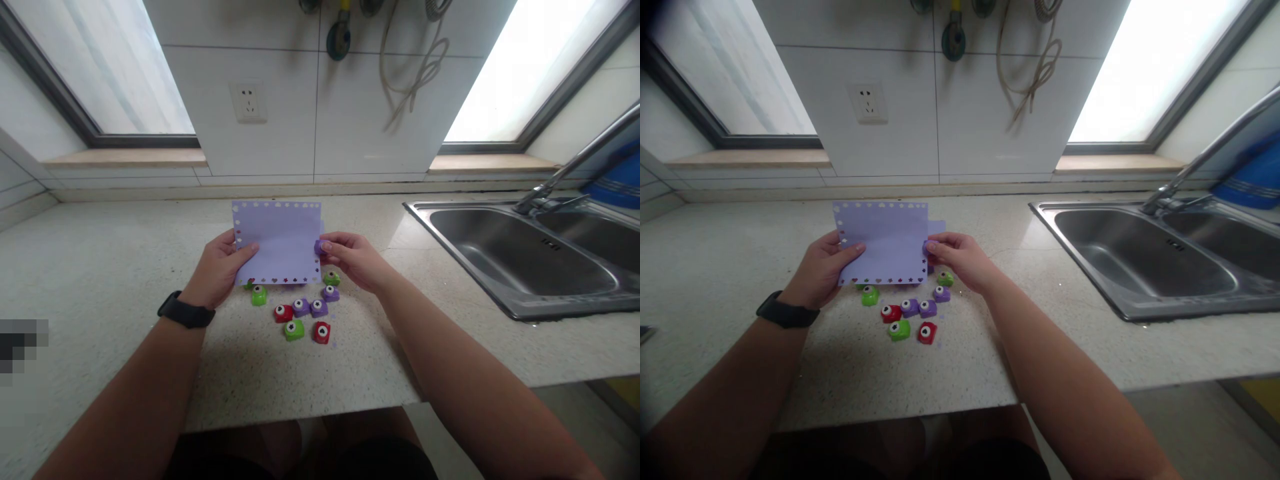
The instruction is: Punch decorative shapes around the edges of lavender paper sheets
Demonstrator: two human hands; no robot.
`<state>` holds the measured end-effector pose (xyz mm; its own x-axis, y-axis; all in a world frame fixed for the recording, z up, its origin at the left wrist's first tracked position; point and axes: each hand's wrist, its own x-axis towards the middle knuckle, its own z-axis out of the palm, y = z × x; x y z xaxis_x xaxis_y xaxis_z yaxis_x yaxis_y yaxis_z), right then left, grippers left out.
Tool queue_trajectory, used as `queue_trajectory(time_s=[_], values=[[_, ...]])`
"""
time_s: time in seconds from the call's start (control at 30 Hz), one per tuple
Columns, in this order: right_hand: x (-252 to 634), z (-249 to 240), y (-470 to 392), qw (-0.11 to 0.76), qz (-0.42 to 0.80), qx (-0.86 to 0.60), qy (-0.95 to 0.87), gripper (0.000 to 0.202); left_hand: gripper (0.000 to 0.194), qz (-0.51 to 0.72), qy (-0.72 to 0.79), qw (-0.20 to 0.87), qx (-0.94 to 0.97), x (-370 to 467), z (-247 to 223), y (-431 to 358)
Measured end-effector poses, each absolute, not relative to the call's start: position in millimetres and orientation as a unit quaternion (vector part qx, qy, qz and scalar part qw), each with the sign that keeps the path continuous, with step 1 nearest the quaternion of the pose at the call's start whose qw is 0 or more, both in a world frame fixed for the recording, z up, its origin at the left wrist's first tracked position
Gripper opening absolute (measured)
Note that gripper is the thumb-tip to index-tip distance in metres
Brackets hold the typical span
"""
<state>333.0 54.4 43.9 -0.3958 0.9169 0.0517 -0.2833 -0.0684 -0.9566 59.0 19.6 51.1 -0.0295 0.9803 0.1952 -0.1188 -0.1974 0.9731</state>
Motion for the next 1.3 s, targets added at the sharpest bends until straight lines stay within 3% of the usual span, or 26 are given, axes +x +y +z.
queue_trajectory(time_s=[0.3,0.67,1.3], values=[[331.9,42.8,56.3,0.501,0.638,-0.312,-0.495,0.039,0.056,0.565,0.432,0.472,0.521,62.5,54.0,19.1],[333.1,39.9,56.0,0.494,0.623,-0.31,-0.521,0.046,0.053,0.568,0.427,0.476,0.518,60.8,49.4,20.6],[334.3,41.1,53.6,0.418,0.647,-0.306,-0.56,0.032,0.049,0.567,0.429,0.467,0.526,60.0,49.0,21.0]])
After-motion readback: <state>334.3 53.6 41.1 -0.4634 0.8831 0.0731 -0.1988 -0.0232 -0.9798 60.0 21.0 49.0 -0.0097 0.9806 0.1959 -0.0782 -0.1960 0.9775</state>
